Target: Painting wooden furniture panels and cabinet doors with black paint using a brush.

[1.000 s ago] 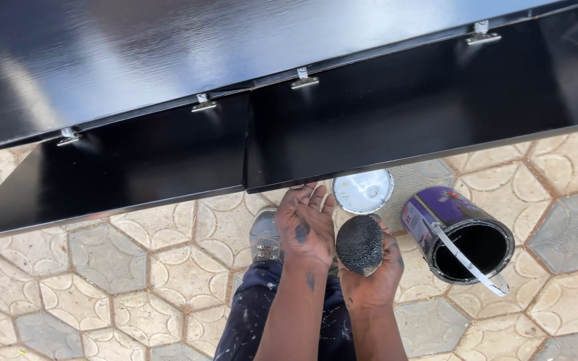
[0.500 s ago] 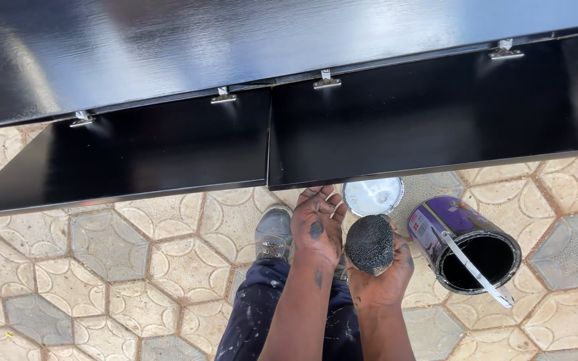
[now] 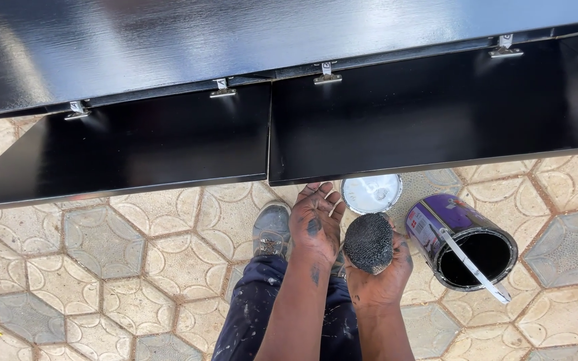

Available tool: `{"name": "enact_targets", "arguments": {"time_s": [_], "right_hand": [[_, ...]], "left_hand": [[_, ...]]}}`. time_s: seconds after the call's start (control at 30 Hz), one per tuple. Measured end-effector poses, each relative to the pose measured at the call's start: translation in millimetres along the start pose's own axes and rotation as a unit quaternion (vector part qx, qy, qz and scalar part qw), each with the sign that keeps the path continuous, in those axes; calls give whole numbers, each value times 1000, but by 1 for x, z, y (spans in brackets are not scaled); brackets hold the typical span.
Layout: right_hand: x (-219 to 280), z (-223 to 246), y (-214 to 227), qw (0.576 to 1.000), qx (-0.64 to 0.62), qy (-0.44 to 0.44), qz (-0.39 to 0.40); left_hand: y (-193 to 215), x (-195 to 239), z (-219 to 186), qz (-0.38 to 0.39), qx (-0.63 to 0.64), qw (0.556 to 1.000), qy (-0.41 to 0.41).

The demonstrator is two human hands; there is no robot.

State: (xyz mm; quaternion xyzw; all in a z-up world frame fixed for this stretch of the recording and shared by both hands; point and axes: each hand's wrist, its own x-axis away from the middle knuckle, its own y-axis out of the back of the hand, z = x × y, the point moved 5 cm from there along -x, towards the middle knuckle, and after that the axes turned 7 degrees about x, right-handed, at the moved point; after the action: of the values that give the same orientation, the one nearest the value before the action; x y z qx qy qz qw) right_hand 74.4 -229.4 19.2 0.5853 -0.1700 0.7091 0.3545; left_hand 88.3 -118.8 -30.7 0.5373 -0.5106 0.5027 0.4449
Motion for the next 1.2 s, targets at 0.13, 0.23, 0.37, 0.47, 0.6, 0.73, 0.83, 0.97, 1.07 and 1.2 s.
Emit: {"name": "enact_targets", "arguments": {"time_s": [0.13,0.23,0.37,0.47,0.6,0.73,0.83,0.97,1.07,1.2], "right_hand": [[4,2,0,1000,-10,-5,-20],[9,5,-2,1000,-7,-1,-25],[0,4,4,1000,-21,12,7],[-32,-12,17,994,-76,23,81],[-32,-5,19,984,-138,32,107],[-18,3,19,992,-101,29,65],[-16,6,24,995,-78,37,56],[10,28,20,996,-81,17,15],[-5,25,38,994,-94,48,37],[-9,29,42,982,-84,152,74]], "left_hand": [[2,-2,1,-6,6,1000,0],[3,-5,2,2,2,1000,-4],[6,-5,2,-7,-6,1000,-5],[37,-44,9,69,-2,997,-24],[10,-1,4,3,-74,997,-10],[8,17,9,14,-133,991,5],[2,46,9,-1,-189,982,4],[15,83,15,-11,-291,956,-24],[78,54,20,-34,-381,924,-22],[109,44,33,12,-440,897,-47]]}}
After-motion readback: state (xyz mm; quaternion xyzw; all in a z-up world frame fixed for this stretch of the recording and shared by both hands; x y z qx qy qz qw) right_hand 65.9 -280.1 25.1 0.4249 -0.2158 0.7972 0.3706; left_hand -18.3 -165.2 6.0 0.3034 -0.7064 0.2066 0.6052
